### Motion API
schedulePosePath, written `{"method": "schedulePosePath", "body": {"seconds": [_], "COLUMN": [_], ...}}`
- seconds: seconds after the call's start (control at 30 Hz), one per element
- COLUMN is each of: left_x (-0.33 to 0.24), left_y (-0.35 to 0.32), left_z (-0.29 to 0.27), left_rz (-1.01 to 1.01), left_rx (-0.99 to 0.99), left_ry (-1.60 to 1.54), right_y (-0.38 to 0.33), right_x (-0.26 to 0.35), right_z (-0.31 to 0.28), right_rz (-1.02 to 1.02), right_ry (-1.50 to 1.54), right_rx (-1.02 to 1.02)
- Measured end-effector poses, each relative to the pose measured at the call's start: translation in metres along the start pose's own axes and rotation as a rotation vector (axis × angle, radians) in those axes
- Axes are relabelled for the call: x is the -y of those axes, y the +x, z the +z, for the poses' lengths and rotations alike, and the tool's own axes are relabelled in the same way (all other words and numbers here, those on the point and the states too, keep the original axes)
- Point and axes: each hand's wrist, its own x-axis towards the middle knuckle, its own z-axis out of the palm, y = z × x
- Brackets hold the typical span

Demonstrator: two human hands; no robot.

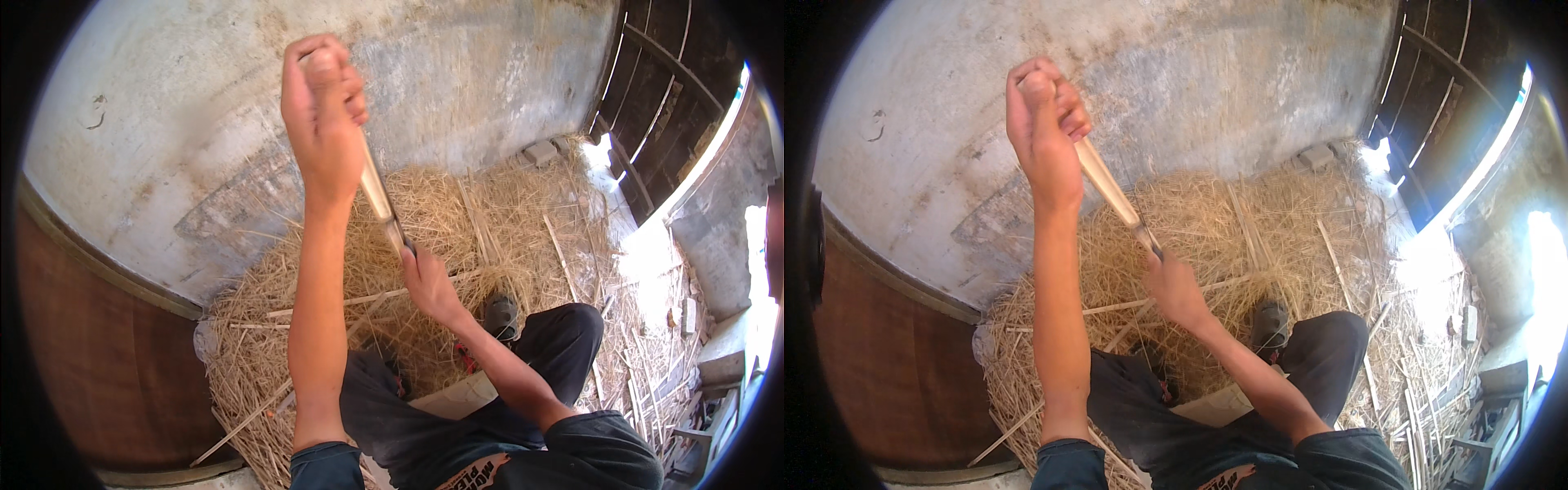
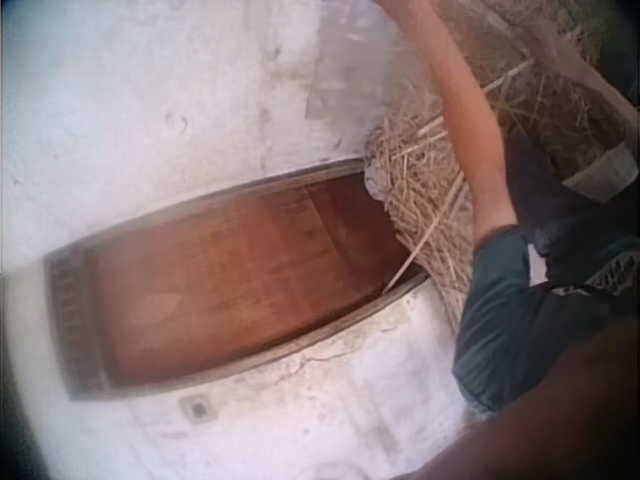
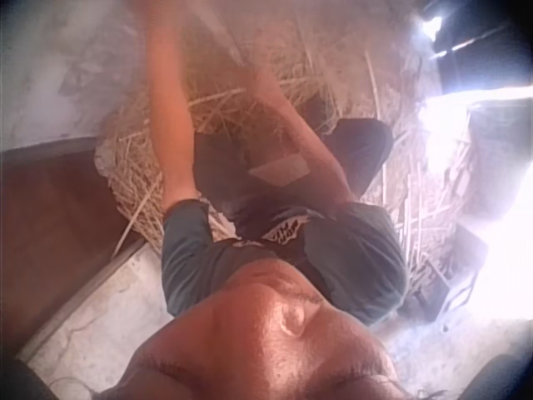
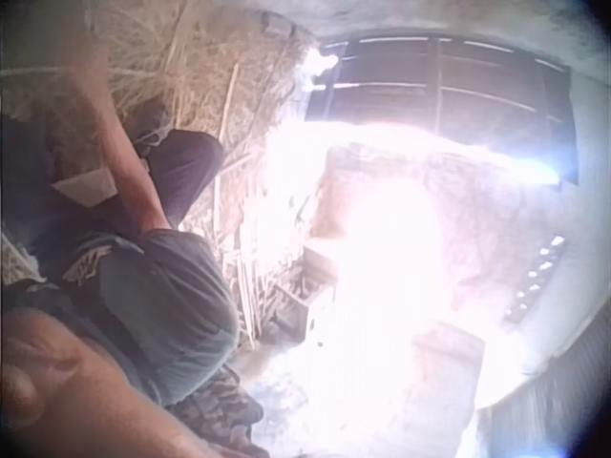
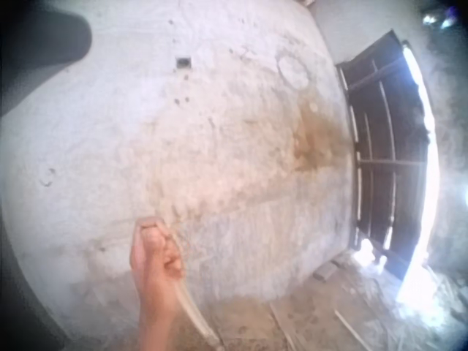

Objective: The person sits on a straw-covered floor and uses a knife to shave and shape a long, thin piece of wood. They hold the wood with one hand and carefully scrape the surface with the knife in the other, creating thin shavings that fall onto the straw.

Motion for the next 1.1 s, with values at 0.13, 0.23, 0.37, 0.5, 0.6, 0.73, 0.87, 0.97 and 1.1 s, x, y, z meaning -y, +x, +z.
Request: {"method": "schedulePosePath", "body": {"seconds": [0.13, 0.23, 0.37, 0.5, 0.6, 0.73, 0.87, 0.97, 1.1], "left_x": [-0.007, -0.011, -0.010, -0.012, -0.009, -0.005, -0.005, 0.001, -0.003], "left_y": [0.007, 0.006, 0.008, 0.008, 0.007, 0.007, 0.006, 0.006, 0.005], "left_z": [-0.024, -0.030, -0.038, -0.038, -0.030, -0.028, -0.025, -0.012, -0.028], "left_rz": [-0.019, -0.056, -0.076, -0.090, -0.073, -0.028, 0.013, 0.001, 0.022], "left_rx": [-0.024, 0.055, 0.177, 0.129, 0.078, 0.043, 0.006, -0.011, -0.045], "left_ry": [-0.046, -0.134, -0.266, -0.244, -0.161, -0.094, -0.026, -0.037, 0.006], "right_y": [-0.023, -0.030, -0.024, -0.015, -0.010, -0.009, -0.022, -0.013, -0.013], "right_x": [-0.094, -0.085, -0.036, 0.011, 0.020, 0.037, 0.065, 0.008, 0.024], "right_z": [0.012, 0.016, 0.010, -0.001, -0.002, -0.023, -0.030, -0.005, -0.005], "right_rz": [0.113, 0.281, 0.244, 0.226, 0.222, 0.134, -0.164, -0.140, 0.089], "right_ry": [0.094, 0.342, 0.637, 0.736, 0.681, 0.556, 0.957, 0.486, 0.465], "right_rx": [0.121, 0.163, 0.167, 0.194, 0.170, 0.125, -0.128, -0.007, 0.148]}}
